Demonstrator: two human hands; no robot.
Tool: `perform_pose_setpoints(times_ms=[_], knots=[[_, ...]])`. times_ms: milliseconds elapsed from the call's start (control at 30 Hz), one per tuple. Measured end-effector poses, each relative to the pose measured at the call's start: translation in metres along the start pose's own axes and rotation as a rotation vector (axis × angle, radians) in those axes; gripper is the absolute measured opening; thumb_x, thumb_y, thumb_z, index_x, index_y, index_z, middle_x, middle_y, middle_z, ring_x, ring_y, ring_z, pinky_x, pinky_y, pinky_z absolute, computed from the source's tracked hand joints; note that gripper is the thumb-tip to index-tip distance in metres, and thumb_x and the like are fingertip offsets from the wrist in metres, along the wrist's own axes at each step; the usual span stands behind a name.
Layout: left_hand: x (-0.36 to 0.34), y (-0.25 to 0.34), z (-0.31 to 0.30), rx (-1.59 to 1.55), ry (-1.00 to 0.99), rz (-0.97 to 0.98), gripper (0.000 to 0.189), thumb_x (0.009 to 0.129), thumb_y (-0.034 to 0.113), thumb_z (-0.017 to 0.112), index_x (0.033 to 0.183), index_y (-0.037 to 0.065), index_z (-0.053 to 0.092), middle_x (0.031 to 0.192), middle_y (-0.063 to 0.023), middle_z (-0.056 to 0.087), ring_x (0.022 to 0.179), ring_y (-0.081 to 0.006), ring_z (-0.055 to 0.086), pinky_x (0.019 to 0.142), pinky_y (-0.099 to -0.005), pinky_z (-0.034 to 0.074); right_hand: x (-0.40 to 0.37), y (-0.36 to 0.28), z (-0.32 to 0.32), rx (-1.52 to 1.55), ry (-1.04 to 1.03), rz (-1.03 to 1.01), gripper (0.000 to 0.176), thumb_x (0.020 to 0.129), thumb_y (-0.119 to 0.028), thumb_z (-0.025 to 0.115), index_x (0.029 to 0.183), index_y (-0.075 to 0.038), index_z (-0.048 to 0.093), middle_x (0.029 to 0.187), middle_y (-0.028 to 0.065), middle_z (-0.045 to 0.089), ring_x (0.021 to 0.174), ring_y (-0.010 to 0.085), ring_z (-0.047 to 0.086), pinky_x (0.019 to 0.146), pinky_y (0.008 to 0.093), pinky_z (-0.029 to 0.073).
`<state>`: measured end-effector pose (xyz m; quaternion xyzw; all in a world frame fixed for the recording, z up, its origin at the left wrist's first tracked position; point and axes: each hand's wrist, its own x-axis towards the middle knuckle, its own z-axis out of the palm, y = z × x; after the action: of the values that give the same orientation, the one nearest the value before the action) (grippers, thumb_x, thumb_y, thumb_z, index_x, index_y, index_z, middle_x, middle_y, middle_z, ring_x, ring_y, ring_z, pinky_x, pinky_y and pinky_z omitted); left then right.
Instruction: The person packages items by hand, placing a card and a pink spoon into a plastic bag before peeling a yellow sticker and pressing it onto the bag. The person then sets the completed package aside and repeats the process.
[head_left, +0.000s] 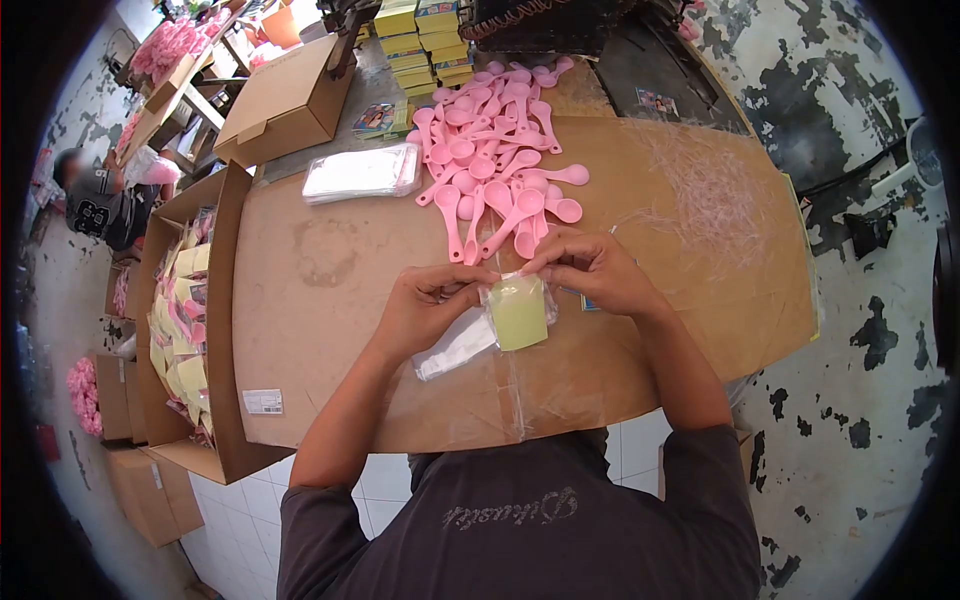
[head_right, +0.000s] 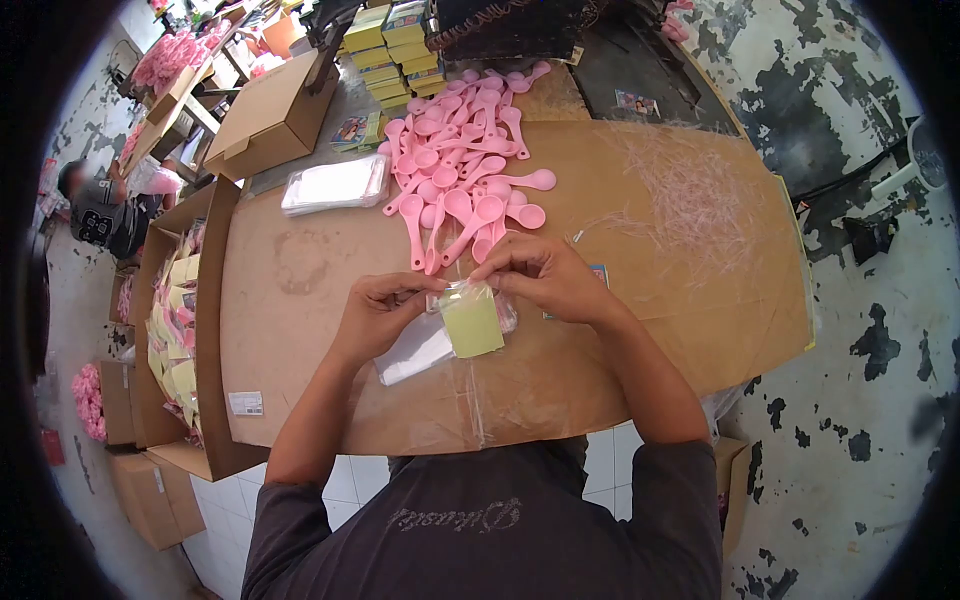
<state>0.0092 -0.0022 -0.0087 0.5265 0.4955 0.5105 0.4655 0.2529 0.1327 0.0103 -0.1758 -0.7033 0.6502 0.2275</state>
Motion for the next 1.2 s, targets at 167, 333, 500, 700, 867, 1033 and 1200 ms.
perform_pose_setpoints(times_ms=[167, 333, 500, 700, 867, 1033, 1200], knots=[[0.001, -0.002, -0.002, -0.123, -0.025, -0.019, 0.018, 0.097, 0.002, 0.069, 0.112, -0.004, 0.075, 0.108, -0.0109, 0.077, 0.091, -0.0122, 0.070, 0.080, -0.0277, 0.058, -0.001, -0.001, -0.004, -0.091, 0.000, 0.007, 0.013, 0.094, -0.006, 0.074, 0.106, -0.003, 0.079, 0.096, 0.0007, 0.070, 0.085, 0.0072, 0.060, 0.072, 0.0259, 0.047], [0.001, -0.003, 0.005, -0.123, 0.032, -0.055, 0.017, 0.098, 0.006, 0.071, 0.112, -0.003, 0.075, 0.106, -0.0109, 0.077, 0.088, -0.0127, 0.071, 0.076, -0.0276, 0.059, -0.002, 0.008, 0.001, 0.013, 0.017, 0.036, 0.013, 0.093, -0.005, 0.076, 0.105, 0.000, 0.076, 0.100, 0.0030, 0.071, 0.088, 0.0086, 0.063, 0.077, 0.0273, 0.051], [0.004, -0.005, 0.006, -0.168, 0.031, -0.147, 0.019, 0.098, 0.007, 0.072, 0.115, -0.002, 0.073, 0.105, -0.0092, 0.077, 0.087, -0.0114, 0.071, 0.072, -0.0248, 0.059, 0.000, 0.013, -0.002, -0.010, -0.020, 0.000, 0.018, 0.092, -0.002, 0.076, 0.109, 0.002, 0.071, 0.106, 0.0059, 0.070, 0.096, 0.0110, 0.066, 0.085, 0.0291, 0.054], [0.003, 0.003, 0.007, -0.139, 0.050, -0.108, 0.022, 0.098, 0.007, 0.072, 0.118, -0.002, 0.072, 0.108, -0.0099, 0.077, 0.089, -0.0105, 0.071, 0.073, -0.0256, 0.061, -0.003, 0.006, 0.006, -0.066, 0.048, -0.002, 0.034, 0.095, -0.001, 0.071, 0.127, 0.000, 0.062, 0.107, 0.0034, 0.065, 0.100, 0.0108, 0.063, 0.090, 0.0284, 0.051], [0.000, 0.013, 0.008, -0.126, 0.079, -0.080, 0.024, 0.097, 0.005, 0.072, 0.120, -0.002, 0.070, 0.110, -0.0113, 0.076, 0.091, -0.0113, 0.071, 0.074, -0.0264, 0.061, -0.011, -0.025, 0.022, -0.157, -0.046, 0.043, 0.044, 0.095, 0.000, 0.071, 0.136, 0.001, 0.056, 0.107, 0.0035, 0.065, 0.100, 0.0116, 0.063, 0.088, 0.0291, 0.052], [-0.011, 0.038, 0.017, -0.198, 0.162, 0.006, 0.028, 0.097, 0.006, 0.073, 0.123, -0.004, 0.068, 0.103, -0.0080, 0.076, 0.092, -0.0095, 0.071, 0.075, -0.0238, 0.058, -0.010, -0.015, 0.020, -0.043, -0.075, 0.054, 0.052, 0.094, 0.003, 0.070, 0.142, 0.001, 0.053, 0.109, 0.0047, 0.068, 0.099, 0.0119, 0.064, 0.087, 0.0294, 0.053], [-0.037, 0.038, 0.005, -0.048, 0.013, -0.161, 0.021, 0.096, 0.004, 0.074, 0.114, -0.005, 0.067, 0.094, -0.0087, 0.074, 0.085, -0.0123, 0.071, 0.073, -0.0262, 0.059, -0.017, -0.035, 0.031, 0.083, -0.110, 0.023, 0.051, 0.094, 0.001, 0.071, 0.142, -0.002, 0.055, 0.112, 0.0044, 0.069, 0.102, 0.0119, 0.065, 0.087, 0.0314, 0.053]])
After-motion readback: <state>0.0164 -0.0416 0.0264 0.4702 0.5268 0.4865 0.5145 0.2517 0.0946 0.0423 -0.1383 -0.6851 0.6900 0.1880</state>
